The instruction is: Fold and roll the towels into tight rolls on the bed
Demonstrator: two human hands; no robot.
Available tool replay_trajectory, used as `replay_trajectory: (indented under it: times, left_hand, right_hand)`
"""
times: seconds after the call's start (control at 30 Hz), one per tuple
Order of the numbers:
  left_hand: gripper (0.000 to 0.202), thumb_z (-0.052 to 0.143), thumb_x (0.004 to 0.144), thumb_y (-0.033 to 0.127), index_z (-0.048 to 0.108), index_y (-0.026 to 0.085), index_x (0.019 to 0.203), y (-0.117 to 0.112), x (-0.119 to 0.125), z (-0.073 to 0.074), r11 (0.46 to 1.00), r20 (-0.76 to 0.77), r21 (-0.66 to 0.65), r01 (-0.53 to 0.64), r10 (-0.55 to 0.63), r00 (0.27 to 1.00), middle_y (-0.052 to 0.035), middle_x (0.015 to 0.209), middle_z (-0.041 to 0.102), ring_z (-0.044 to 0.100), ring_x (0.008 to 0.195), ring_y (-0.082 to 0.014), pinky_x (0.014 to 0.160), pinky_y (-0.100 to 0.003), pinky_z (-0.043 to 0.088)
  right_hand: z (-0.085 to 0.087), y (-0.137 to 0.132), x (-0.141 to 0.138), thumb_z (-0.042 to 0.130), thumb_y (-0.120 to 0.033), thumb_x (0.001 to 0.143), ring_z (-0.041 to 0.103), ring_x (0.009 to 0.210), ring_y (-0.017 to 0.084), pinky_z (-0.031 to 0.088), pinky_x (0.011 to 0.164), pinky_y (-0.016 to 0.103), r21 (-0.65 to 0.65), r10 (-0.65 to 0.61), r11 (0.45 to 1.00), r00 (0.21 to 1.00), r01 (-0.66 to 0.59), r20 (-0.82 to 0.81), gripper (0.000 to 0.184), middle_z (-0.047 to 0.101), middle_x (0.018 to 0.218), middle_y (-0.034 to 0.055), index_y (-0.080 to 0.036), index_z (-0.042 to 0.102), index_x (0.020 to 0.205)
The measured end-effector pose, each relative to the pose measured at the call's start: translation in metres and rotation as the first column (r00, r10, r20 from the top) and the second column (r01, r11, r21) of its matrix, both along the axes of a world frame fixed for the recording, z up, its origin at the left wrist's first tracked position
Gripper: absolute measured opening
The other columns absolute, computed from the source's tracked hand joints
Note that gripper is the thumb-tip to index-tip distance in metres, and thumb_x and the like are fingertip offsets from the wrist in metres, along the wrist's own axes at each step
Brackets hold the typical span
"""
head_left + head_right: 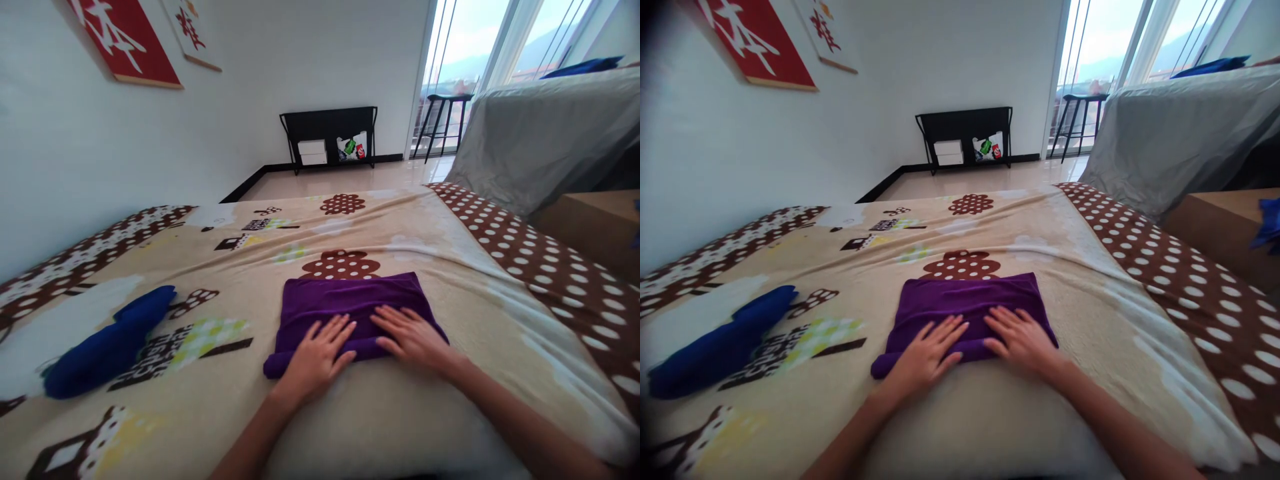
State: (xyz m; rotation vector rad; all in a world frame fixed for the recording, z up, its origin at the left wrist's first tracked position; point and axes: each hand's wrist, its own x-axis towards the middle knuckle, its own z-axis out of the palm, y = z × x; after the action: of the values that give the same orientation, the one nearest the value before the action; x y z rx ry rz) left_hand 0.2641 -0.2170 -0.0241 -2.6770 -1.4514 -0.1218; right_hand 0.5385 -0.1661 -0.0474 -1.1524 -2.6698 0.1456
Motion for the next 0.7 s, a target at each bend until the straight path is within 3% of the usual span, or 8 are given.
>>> replay_trajectory:
  times: [0.07,0.13,0.2,0.3,0.4,0.5,0.6,0.7]
  left_hand:
    - [0.056,0.037,0.100,0.050,0.033,0.028,0.152,0.004,-0.027,-0.005,0.992,0.006,0.030,-0.126,0.126,0.992,-0.0064,0.154,0.042,0.042,0.141,-0.0219,0.114,-0.046,0.034]
    - [0.056,0.041,0.099,0.048,0.035,0.027,0.151,-0.003,-0.055,-0.010,0.971,0.022,0.104,-0.215,0.213,0.977,-0.0081,0.153,0.044,0.043,0.140,-0.0237,0.116,-0.050,0.029]
    - [0.055,0.046,0.099,0.042,0.037,0.023,0.150,-0.022,-0.073,-0.012,0.949,0.042,0.213,-0.233,0.229,0.973,-0.0103,0.152,0.044,0.042,0.140,-0.0250,0.116,-0.050,0.027]
    - [0.053,0.054,0.094,0.027,0.044,0.022,0.146,-0.060,-0.077,-0.011,0.927,0.064,0.336,-0.167,0.155,0.986,-0.0104,0.149,0.050,0.046,0.137,-0.0252,0.116,-0.045,0.026]
    - [0.055,0.053,0.089,0.013,0.049,0.023,0.142,-0.080,-0.070,-0.014,0.945,0.078,0.306,-0.119,0.099,0.992,-0.0077,0.138,0.060,0.055,0.127,-0.0227,0.112,-0.040,0.030]
    - [0.057,0.047,0.085,0.005,0.050,0.018,0.140,-0.069,-0.064,-0.017,0.951,0.091,0.269,-0.154,0.134,0.987,-0.0091,0.133,0.063,0.058,0.121,-0.0224,0.108,-0.039,0.034]
    - [0.045,0.045,0.084,0.003,0.062,0.017,0.123,-0.050,-0.061,-0.013,0.930,0.104,0.313,-0.192,0.167,0.980,-0.0085,0.115,0.070,0.063,0.107,-0.0233,0.101,-0.042,0.037]
    - [0.034,0.047,0.084,0.002,0.066,0.016,0.108,-0.052,-0.061,-0.005,0.915,0.120,0.347,-0.206,0.175,0.977,-0.0076,0.101,0.072,0.065,0.097,-0.0245,0.096,-0.046,0.037]
  right_hand:
    - [-0.005,0.017,0.025,0.028,-0.056,0.102,0.038,0.142,0.022,0.032,0.114,0.049,-0.005,-0.147,0.989,0.989,0.147,0.024,0.056,0.041,0.153,0.0041,-0.028,0.040,0.149]
    - [-0.008,0.023,0.055,0.029,-0.053,0.103,0.035,0.144,0.023,0.028,0.116,0.051,0.041,-0.218,0.975,0.976,0.217,0.023,0.055,0.040,0.153,0.0058,-0.026,0.039,0.150]
    - [-0.009,0.014,0.079,0.033,-0.048,0.103,0.033,0.145,0.024,0.024,0.116,0.050,0.132,-0.203,0.970,0.979,0.202,-0.002,0.053,0.038,0.155,0.0071,-0.026,0.040,0.150]
    - [-0.012,-0.018,0.096,0.044,-0.037,0.100,0.036,0.143,0.022,0.025,0.114,0.044,0.257,-0.078,0.963,0.997,0.082,-0.025,0.049,0.039,0.154,0.0064,-0.029,0.041,0.149]
    - [-0.020,-0.041,0.094,0.048,-0.024,0.097,0.048,0.134,0.020,0.025,0.110,0.040,0.307,-0.006,0.952,1.000,0.012,-0.018,0.048,0.052,0.145,0.0050,-0.028,0.046,0.145]
    - [-0.023,-0.037,0.080,0.045,-0.014,0.094,0.056,0.124,0.019,0.026,0.107,0.040,0.325,-0.062,0.942,0.996,0.081,-0.068,0.044,0.063,0.133,0.0056,-0.023,0.054,0.135]
    - [-0.012,-0.023,0.066,0.044,-0.008,0.090,0.064,0.106,0.019,0.030,0.103,0.040,0.338,-0.092,0.932,0.987,0.133,-0.132,0.036,0.071,0.113,0.0055,-0.021,0.066,0.115]
    - [0.000,-0.029,0.064,0.049,-0.010,0.086,0.063,0.095,0.020,0.033,0.100,0.041,0.353,-0.051,0.930,0.985,0.107,-0.165,0.027,0.072,0.101,0.0055,-0.019,0.068,0.104]
